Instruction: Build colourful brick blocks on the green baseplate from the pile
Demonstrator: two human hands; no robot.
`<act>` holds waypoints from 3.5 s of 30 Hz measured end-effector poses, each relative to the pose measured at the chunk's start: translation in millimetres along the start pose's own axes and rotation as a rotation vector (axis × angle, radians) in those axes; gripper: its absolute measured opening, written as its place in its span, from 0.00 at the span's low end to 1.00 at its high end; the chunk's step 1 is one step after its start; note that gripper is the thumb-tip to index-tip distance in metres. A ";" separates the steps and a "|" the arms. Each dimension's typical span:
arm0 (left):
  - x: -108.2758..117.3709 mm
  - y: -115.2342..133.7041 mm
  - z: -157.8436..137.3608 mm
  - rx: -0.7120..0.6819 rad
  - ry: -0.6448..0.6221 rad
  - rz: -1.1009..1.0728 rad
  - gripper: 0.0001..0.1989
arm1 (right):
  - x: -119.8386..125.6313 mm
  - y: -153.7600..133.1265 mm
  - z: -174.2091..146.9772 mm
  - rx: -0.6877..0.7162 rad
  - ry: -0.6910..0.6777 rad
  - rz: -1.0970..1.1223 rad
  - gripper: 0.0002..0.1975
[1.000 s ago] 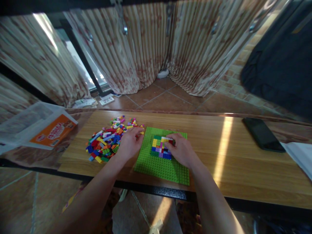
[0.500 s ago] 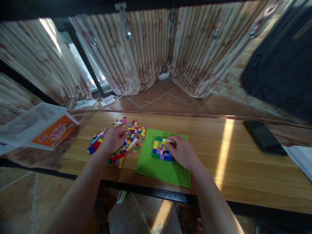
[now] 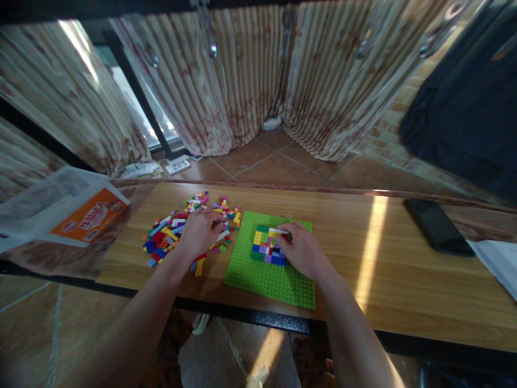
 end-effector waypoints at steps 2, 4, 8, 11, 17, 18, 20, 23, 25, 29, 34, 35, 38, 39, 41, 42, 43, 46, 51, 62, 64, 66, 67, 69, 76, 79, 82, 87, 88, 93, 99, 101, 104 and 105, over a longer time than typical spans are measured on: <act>-1.4 2.5 -0.7 -0.003 -0.006 0.007 0.10 | 0.2 -0.7 -0.1 0.002 0.004 -0.003 0.16; -2.3 4.9 -1.2 0.004 -0.005 0.017 0.10 | 0.4 -1.7 -0.1 0.002 0.003 -0.003 0.16; -1.6 7.5 -1.2 0.024 0.037 -0.002 0.09 | 0.6 -3.2 0.0 -0.006 0.003 0.002 0.16; 0.7 11.8 -2.0 -0.016 0.115 -0.132 0.09 | 0.6 -3.7 0.2 -0.001 -0.006 -0.016 0.16; -0.1 45.7 -13.8 -0.228 0.170 -0.454 0.08 | 0.0 -4.8 1.0 0.001 -0.005 -0.034 0.15; -0.8 53.0 -16.4 -0.258 0.165 -0.469 0.08 | -0.1 -5.1 1.0 -0.003 -0.004 -0.033 0.15; -2.1 65.3 -20.8 -0.300 0.156 -0.478 0.08 | -0.1 -6.0 0.7 -0.004 -0.002 -0.031 0.15; -3.7 75.4 -23.7 -0.322 0.143 -0.476 0.07 | 0.2 -7.2 0.3 0.002 0.002 -0.038 0.15; -4.5 77.3 -23.5 -0.326 0.134 -0.470 0.07 | 0.3 -7.5 0.3 0.006 0.000 -0.043 0.14; -5.4 78.0 -21.8 -0.345 0.130 -0.419 0.08 | 0.1 -7.2 0.8 0.014 -0.003 -0.048 0.13; -5.3 80.6 -22.0 -0.364 0.161 -0.378 0.09 | -0.5 -6.1 0.9 0.021 -0.008 -0.035 0.12; -5.0 81.2 -22.3 -0.365 0.167 -0.371 0.09 | -0.5 -6.0 0.9 0.026 -0.007 -0.034 0.12; -4.1 82.5 -23.5 -0.374 0.173 -0.331 0.10 | -0.7 -6.2 0.8 0.036 -0.002 -0.044 0.12; -3.9 82.8 -24.0 -0.380 0.174 -0.313 0.10 | -0.7 -6.6 0.7 0.036 0.000 -0.051 0.13; -3.6 83.5 -25.0 -0.390 0.182 -0.275 0.10 | -0.8 -7.5 0.3 0.032 0.007 -0.060 0.13; -3.7 83.9 -25.6 -0.396 0.187 -0.256 0.10 | -0.7 -8.0 0.1 0.031 0.011 -0.062 0.13; -3.9 84.3 -26.1 -0.401 0.193 -0.238 0.10 | -0.7 -8.4 -0.1 0.031 0.013 -0.060 0.13; -5.0 85.9 -27.0 -0.413 0.202 -0.191 0.11 | -0.5 -9.0 -0.5 0.033 0.010 -0.056 0.13; -6.3 89.4 -25.7 -0.396 0.202 -0.160 0.11 | -0.6 -7.2 0.3 0.025 -0.005 -0.063 0.13; -10.4 94.0 -25.7 -0.316 0.218 -0.196 0.09 | 0.1 -11.7 -0.8 0.010 0.008 -0.034 0.14; -10.3 93.9 -26.3 -0.299 0.217 -0.194 0.09 | -1.1 -13.0 -1.6 -0.010 0.017 -0.030 0.16; -10.4 93.7 -26.7 -0.285 0.202 -0.195 0.10 | -3.1 -14.2 -2.6 -0.031 0.031 -0.044 0.18; -10.6 93.5 -26.9 -0.280 0.193 -0.197 0.10 | -4.3 -14.7 -3.2 -0.041 0.038 -0.054 0.19; -11.0 93.3 -27.1 -0.274 0.180 -0.206 0.11 | -6.5 -15.6 -4.3 -0.057 0.047 -0.071 0.21; -12.3 93.7 -27.8 -0.265 0.187 -0.220 0.13 | -10.3 -16.3 -4.9 -0.076 0.087 -0.085 0.21; -11.8 94.6 -27.9 -0.260 0.185 -0.228 0.13 | -10.7 -16.1 -3.5 -0.109 0.092 -0.070 0.21; -11.3 95.2 -27.9 -0.253 0.172 -0.241 0.13 | -11.0 -16.9 -1.9 -0.121 0.105 -0.058 0.20; -11.4 95.1 -28.1 -0.239 0.162 -0.249 0.13 | -12.2 -16.8 -0.3 -0.144 0.101 -0.040 0.20; -11.5 95.1 -28.1 -0.241 0.164 -0.250 0.12 | -12.2 -16.2 -0.3 -0.142 0.099 -0.036 0.19; -9.8 95.5 -28.1 -0.250 0.163 -0.259 0.12 | -10.1 -11.3 -1.9 -0.078 0.086 -0.033 0.19; -1.4 84.3 -23.3 -0.176 0.191 -0.318 0.11 | -6.8 -6.6 -0.4 -0.047 0.075 -0.028 0.17; 0.4 72.3 -17.6 -0.095 0.216 -0.304 0.10 | -6.3 -6.1 0.2 -0.044 0.074 -0.019 0.18; 0.7 49.7 -7.1 0.036 0.204 -0.242 0.09 | -5.8 -6.5 0.0 -0.040 0.063 -0.030 0.19; 0.5 42.4 -4.1 0.067 0.182 -0.219 0.09 | -5.7 -6.8 -0.2 -0.042 0.060 -0.039 0.18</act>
Point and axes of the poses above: each hand's wrist, its own z-axis towards the middle knuckle, its own x-axis out of the back of the hand, y = z × x, the point moved 2 cm from there along z, towards the middle knuckle, and after that the axes turned 15 degrees about z, right-handed, at the moved point
